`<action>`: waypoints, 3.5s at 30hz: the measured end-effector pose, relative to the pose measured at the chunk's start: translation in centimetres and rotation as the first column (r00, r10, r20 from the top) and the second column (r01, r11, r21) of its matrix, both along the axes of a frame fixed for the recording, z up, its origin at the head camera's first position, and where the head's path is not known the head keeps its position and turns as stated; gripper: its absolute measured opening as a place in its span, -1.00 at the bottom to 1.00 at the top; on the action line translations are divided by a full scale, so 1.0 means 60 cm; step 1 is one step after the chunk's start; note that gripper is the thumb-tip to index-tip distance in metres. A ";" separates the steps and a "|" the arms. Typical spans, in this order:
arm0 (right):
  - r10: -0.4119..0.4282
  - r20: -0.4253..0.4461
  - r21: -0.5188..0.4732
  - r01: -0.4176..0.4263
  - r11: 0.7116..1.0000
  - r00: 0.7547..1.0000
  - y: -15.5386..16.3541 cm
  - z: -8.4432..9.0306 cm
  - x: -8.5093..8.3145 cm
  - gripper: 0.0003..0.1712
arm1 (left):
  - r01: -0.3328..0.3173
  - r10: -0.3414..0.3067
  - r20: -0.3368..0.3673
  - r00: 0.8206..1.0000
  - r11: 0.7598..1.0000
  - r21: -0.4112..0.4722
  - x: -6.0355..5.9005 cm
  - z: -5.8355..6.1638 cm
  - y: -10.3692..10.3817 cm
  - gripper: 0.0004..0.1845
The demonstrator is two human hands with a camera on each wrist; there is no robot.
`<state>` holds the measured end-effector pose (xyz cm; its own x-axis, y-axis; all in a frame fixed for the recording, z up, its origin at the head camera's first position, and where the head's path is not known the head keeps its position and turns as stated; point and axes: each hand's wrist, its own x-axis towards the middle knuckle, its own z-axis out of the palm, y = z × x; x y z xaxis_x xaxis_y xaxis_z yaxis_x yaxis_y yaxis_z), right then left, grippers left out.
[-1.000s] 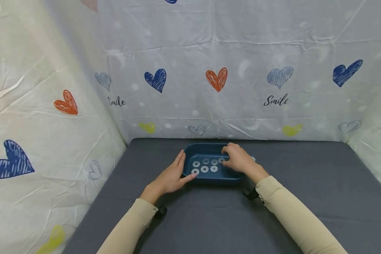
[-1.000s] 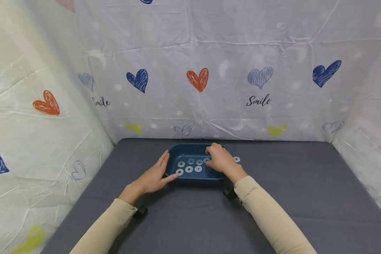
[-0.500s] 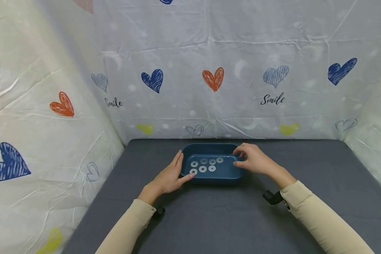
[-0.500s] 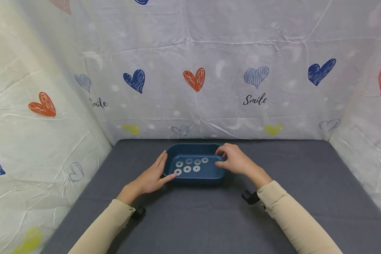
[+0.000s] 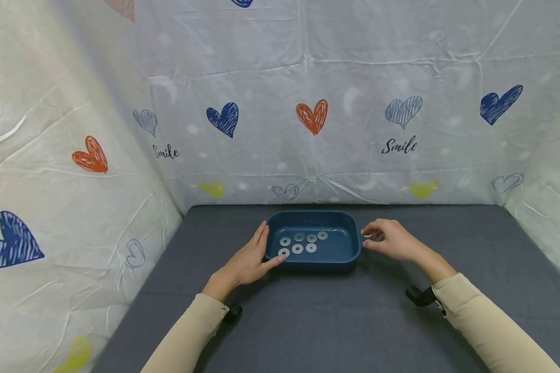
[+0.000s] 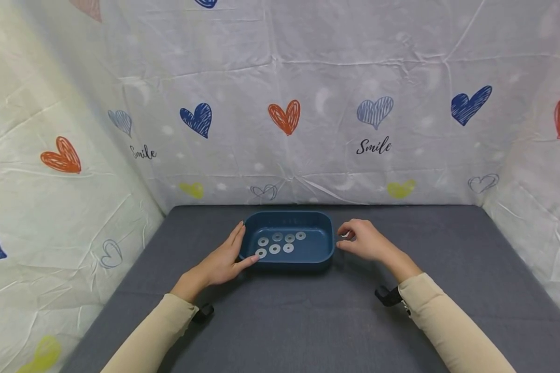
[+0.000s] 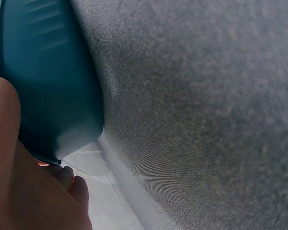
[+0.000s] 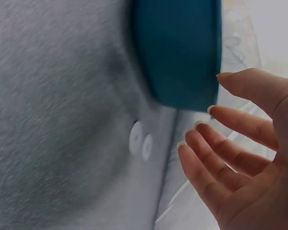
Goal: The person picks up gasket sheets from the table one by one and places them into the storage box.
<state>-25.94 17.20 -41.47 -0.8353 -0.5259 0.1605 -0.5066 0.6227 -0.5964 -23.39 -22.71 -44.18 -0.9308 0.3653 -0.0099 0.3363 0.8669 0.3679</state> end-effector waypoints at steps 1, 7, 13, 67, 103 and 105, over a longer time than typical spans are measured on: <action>-0.004 0.007 0.002 0.004 1.000 1.000 0.003 -0.003 0.000 -0.68 | -0.001 0.001 0.001 1.000 1.000 0.001 0.000 0.000 0.000 0.16; -0.042 0.026 0.009 0.042 0.999 0.999 0.016 -0.019 -0.003 -0.65 | -0.004 0.004 0.000 1.000 1.000 0.002 0.002 0.001 -0.001 0.16; -0.085 -0.019 0.019 0.085 0.996 0.996 0.022 -0.050 -0.011 -0.65 | -0.004 0.004 -0.003 1.000 1.000 0.001 0.002 0.001 0.000 0.16; -0.261 -0.015 0.151 0.260 0.954 0.965 -0.021 -0.071 -0.050 -0.79 | -0.011 0.011 -0.005 1.000 1.000 0.001 0.002 0.000 0.000 0.16; -0.153 -0.141 -0.265 0.112 0.958 0.978 -0.010 -0.037 0.007 -0.79 | -0.024 0.023 0.014 1.000 1.000 0.000 0.006 0.009 0.002 0.15; -0.139 -0.134 -0.272 0.098 0.957 0.981 -0.016 -0.036 0.008 -0.80 | -0.025 0.025 0.016 1.000 1.000 0.000 0.006 0.009 0.003 0.15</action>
